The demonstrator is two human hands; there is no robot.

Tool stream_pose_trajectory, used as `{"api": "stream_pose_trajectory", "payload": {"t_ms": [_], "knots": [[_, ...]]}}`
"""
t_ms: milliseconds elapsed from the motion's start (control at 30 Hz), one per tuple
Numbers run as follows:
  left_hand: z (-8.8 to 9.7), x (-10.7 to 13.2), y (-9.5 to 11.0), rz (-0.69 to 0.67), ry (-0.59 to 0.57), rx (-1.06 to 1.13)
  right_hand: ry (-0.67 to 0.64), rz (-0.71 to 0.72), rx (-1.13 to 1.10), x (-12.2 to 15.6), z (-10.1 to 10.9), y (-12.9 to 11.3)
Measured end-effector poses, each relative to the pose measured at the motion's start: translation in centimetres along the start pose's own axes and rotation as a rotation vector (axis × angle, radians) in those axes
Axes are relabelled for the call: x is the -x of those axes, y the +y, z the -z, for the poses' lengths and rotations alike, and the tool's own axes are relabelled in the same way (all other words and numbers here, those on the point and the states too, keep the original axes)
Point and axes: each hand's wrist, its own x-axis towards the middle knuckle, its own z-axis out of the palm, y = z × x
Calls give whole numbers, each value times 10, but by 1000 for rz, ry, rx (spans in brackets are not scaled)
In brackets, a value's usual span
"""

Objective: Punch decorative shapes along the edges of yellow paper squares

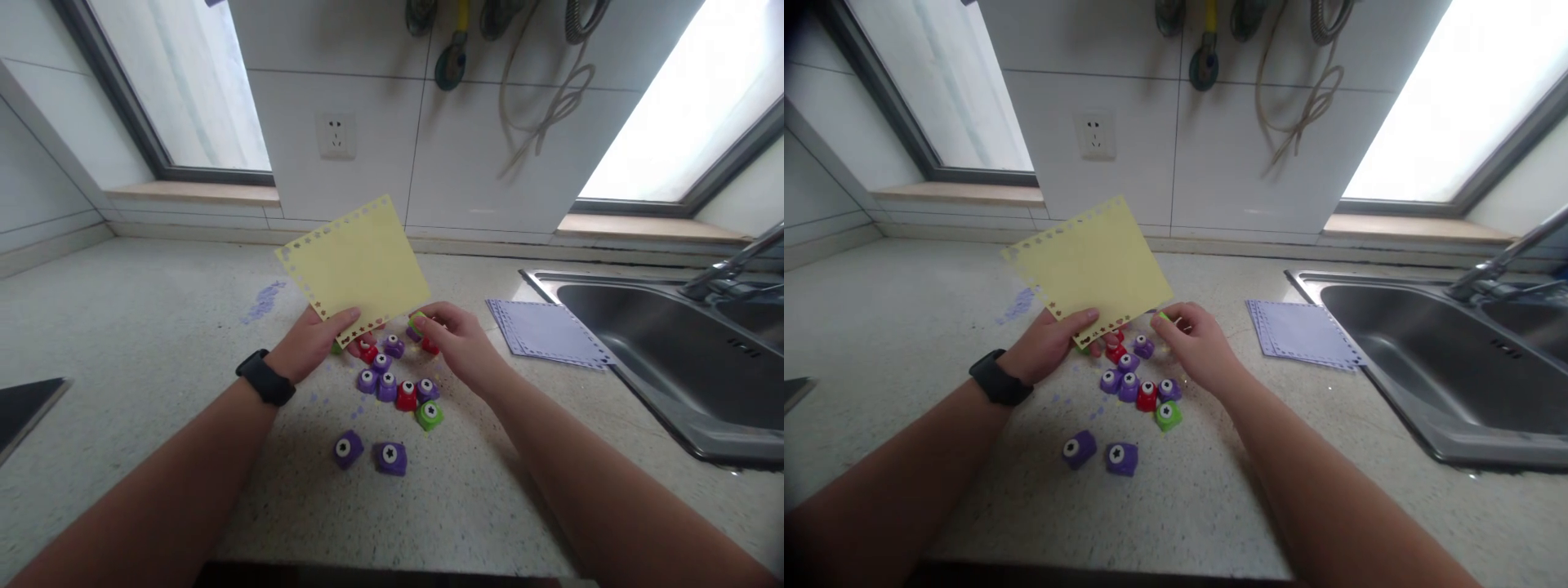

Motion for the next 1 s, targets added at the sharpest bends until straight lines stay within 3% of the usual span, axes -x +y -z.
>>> {"api": "stream_pose_trajectory", "payload": {"t_ms": [167, 333, 600, 1000], "knots": [[2, -4, -3, -1, 27, 37, -105, 17, 267, 1, 2, -1], [3, -5, -4, 7, 31, 52, -110, 87, 539, 4, 2, -5], [5, -6, -6, -20, 10, 69, -220, 195, 761, 6, 1, -2], [3, -2, -2, 8, -32, 18, -257, 221, 757, 7, 0, -3]]}}
